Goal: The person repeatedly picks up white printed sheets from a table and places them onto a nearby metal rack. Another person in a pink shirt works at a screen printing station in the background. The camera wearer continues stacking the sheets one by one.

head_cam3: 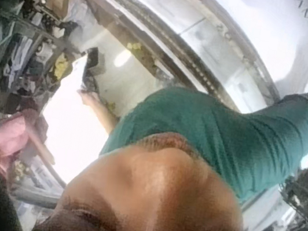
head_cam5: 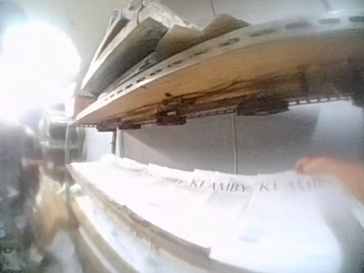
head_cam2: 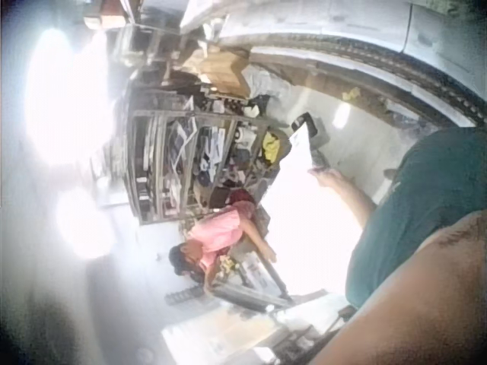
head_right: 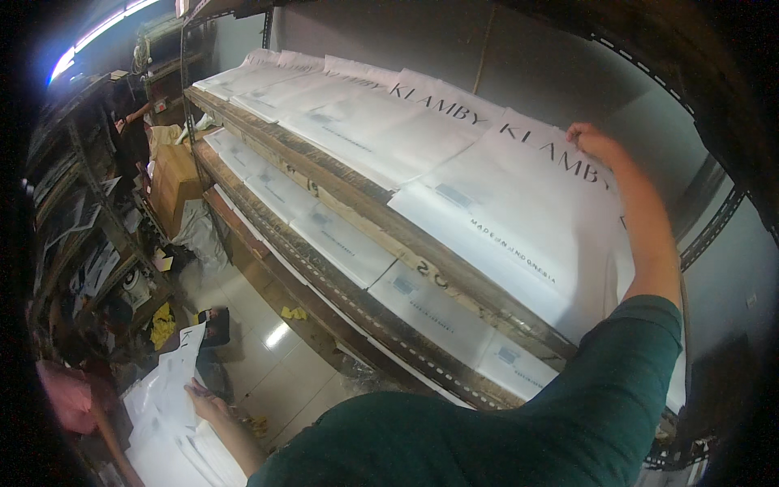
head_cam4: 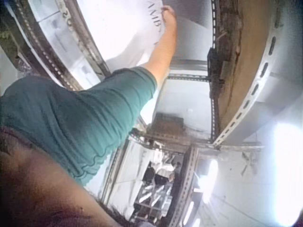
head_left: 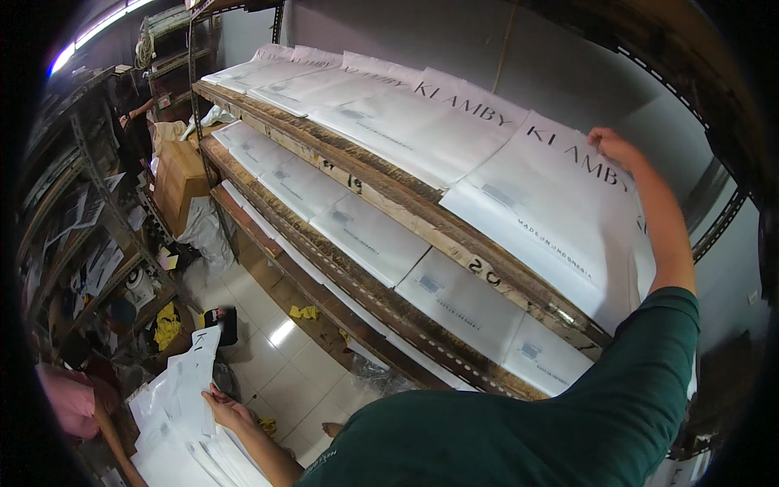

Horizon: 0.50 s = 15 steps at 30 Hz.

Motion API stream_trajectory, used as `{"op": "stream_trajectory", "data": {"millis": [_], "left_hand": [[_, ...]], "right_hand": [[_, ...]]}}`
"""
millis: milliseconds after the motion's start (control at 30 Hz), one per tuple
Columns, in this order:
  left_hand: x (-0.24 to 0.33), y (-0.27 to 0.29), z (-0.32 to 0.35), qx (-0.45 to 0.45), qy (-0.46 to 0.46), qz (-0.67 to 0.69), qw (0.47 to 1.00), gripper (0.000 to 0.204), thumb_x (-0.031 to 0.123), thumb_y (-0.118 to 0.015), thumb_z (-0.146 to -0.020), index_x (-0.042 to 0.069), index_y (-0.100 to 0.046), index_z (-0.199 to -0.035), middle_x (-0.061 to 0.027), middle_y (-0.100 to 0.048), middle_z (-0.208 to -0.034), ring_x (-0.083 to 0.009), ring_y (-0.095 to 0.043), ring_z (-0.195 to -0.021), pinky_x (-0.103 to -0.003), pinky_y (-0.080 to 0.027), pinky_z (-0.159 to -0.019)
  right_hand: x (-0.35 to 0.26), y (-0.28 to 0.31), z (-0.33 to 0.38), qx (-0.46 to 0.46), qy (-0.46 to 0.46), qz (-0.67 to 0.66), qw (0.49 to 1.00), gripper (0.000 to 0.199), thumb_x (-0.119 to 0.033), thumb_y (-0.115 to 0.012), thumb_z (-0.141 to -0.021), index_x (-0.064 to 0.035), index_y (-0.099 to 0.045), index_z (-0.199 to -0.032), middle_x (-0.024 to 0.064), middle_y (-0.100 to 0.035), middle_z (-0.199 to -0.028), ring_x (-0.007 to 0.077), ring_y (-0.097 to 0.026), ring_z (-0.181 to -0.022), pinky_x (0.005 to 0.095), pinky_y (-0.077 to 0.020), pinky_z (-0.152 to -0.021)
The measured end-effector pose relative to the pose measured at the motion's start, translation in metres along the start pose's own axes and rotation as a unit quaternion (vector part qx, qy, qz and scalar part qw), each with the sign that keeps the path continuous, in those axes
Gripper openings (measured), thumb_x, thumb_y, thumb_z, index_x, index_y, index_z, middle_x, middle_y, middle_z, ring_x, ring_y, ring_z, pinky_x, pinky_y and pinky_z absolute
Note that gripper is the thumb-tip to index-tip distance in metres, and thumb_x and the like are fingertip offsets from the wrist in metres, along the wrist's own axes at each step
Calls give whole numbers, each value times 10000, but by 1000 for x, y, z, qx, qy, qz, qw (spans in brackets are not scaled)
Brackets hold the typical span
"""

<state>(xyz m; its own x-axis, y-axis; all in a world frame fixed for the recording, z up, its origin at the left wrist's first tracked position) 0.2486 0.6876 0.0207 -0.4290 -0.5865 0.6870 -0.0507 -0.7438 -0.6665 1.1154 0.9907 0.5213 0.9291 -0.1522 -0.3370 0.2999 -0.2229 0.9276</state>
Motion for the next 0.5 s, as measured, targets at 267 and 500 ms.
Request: {"op": "stream_trajectory", "data": {"millis": [267, 500], "left_hand": [[-9, -10, 81, -25, 36, 15, 999, 372, 221, -541, -858, -72, -468, -1076, -124, -573, -958, -68, -549, -765, -136, -463, -658], [-17, -30, 109, -77, 68, 51, 993, 328, 183, -527, -863, -78, -466, -1053, -128, -570, -947, -92, -572, -768, -138, -494, -681]], "right_hand": [[25, -21, -37, 8, 56, -32, 998, 271, 42, -360, -588, -58, -536, -768, 36, -501, -715, 161, -466, -726, 273, -377, -640], [35, -15, -63, 54, 143, 35, 988, 160, -36, -396, -702, -44, -548, -752, 102, -552, -775, 207, -520, -778, 343, -408, -687]]}}
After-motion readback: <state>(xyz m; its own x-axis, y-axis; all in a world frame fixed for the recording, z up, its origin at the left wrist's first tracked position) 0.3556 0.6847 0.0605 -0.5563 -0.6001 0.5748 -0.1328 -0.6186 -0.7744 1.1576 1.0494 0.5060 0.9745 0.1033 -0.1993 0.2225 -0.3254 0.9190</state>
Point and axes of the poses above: each hand's wrist, its own z-axis away from the middle knuckle, its own y-axis out of the back of the hand, x = y × z, the point moved 9 cm from there along -z, towards the middle knuckle
